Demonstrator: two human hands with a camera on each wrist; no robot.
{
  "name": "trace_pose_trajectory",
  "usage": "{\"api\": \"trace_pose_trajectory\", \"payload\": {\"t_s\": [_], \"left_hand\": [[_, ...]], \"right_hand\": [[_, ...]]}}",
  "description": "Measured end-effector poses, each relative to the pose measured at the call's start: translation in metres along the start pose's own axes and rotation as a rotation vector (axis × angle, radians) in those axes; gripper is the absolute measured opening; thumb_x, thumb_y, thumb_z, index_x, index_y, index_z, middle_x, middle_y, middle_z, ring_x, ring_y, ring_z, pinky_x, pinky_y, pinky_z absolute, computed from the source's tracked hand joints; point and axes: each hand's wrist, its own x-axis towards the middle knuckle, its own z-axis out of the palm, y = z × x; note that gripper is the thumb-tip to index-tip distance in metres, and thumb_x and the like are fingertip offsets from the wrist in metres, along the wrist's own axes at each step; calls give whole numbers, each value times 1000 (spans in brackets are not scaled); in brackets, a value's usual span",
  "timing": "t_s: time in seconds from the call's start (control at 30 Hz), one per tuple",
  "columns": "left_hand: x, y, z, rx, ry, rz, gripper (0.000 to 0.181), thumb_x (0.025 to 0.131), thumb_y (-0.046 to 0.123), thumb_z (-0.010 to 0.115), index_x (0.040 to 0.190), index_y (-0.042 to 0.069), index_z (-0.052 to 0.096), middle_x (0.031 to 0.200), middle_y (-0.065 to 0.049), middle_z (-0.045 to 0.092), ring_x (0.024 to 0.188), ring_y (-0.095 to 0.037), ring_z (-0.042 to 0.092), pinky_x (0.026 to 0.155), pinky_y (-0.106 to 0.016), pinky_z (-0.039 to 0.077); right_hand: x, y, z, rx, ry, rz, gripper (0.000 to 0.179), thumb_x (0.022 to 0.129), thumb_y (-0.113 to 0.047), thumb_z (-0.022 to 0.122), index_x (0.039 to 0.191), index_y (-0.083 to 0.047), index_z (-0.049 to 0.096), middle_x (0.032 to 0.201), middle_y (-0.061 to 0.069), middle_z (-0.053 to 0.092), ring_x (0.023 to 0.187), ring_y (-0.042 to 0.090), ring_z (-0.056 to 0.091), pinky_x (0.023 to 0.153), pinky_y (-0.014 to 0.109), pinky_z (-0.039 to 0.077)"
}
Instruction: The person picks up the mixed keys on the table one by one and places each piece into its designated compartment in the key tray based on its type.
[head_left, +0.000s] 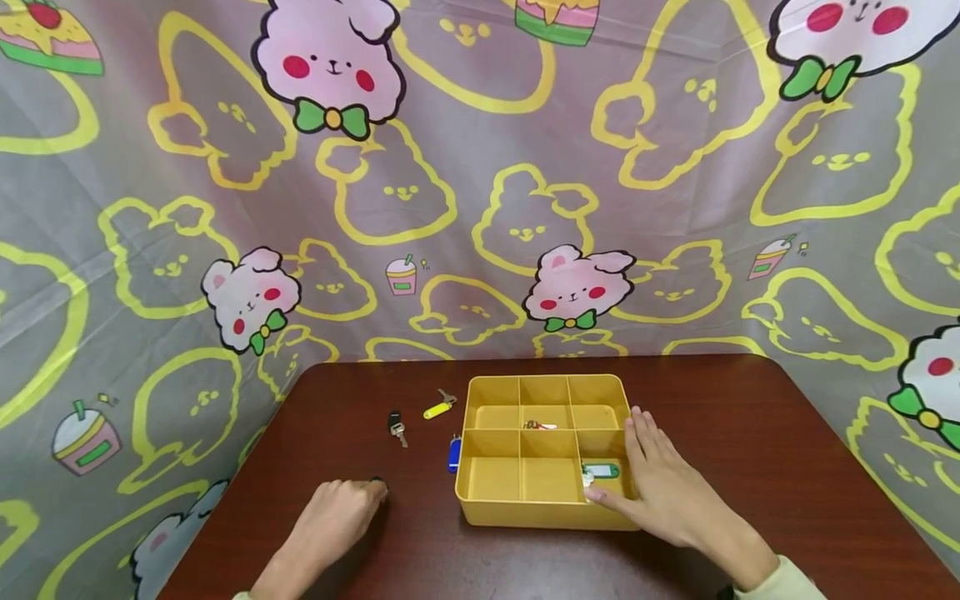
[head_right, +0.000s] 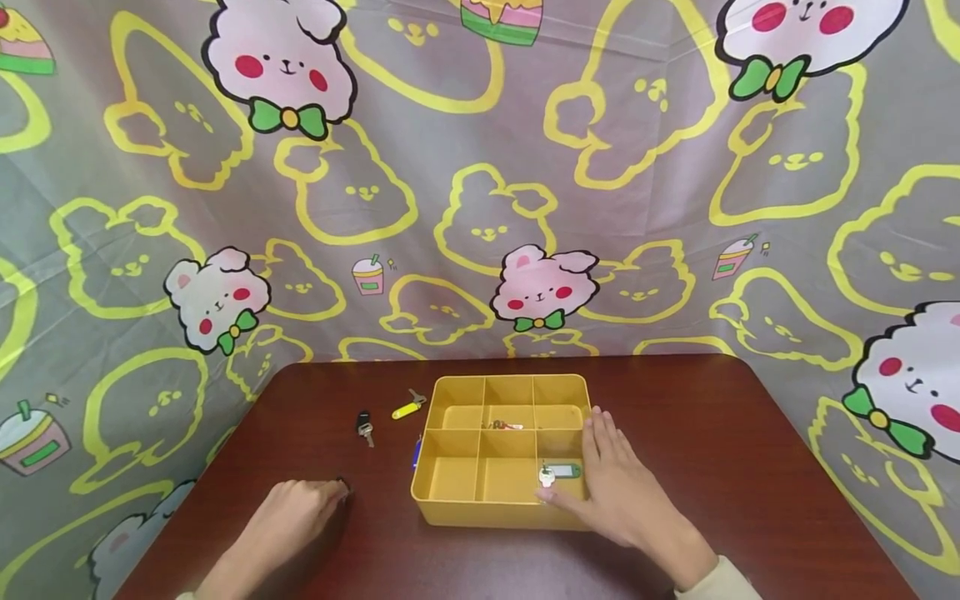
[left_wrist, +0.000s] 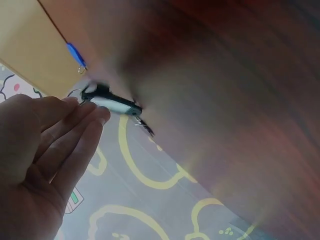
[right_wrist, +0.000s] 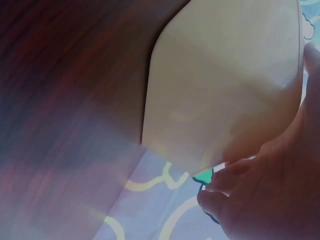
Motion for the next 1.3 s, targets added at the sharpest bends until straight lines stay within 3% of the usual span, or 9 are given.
{"api": "trace_pose_trajectory", "payload": {"t_s": [0.23,0.43,0.6,0.93,1.2,1.3], "left_hand": [[5,1,-4,-101,-28,-69,23,80,7,86,77,22,70,62,14,62,53,-4,60,46,-24,43],[10,4,-8,-126,-19,-123,18,78,7,88,83,19,76,73,11,74,59,-4,66,51,-26,51],[15,5,-10,-154,-4,-185,18,79,6,89,84,18,77,74,10,76,61,-1,67,54,-25,53],[29,10,-14,-246,7,-236,11,82,8,88,87,14,80,77,4,79,61,1,66,56,-21,52],[36,12,-7,-399,38,-291,10,86,7,85,90,15,82,79,6,80,58,12,41,55,-12,41],[39,12,-6,-476,47,-319,8,88,7,83,91,15,82,83,5,81,65,14,51,59,-10,46]], "right_hand": [[-3,7,0,9,-6,-12,121,89,-78,62,159,14,27,171,33,21,160,50,22,125,66,30],[-4,10,5,-5,3,-24,120,89,-78,62,160,12,28,173,29,20,160,48,23,125,65,31],[-4,11,6,-24,12,-29,119,89,-79,62,160,11,30,172,29,22,160,47,25,125,64,31],[-3,10,11,4,13,-5,118,90,-78,61,160,12,29,171,30,23,161,47,23,128,59,29],[-3,10,12,7,17,3,119,89,-78,62,160,12,29,172,30,22,160,47,24,124,63,34],[-3,10,12,12,17,5,119,89,-78,62,160,12,28,172,31,21,160,48,24,122,63,35]]}}
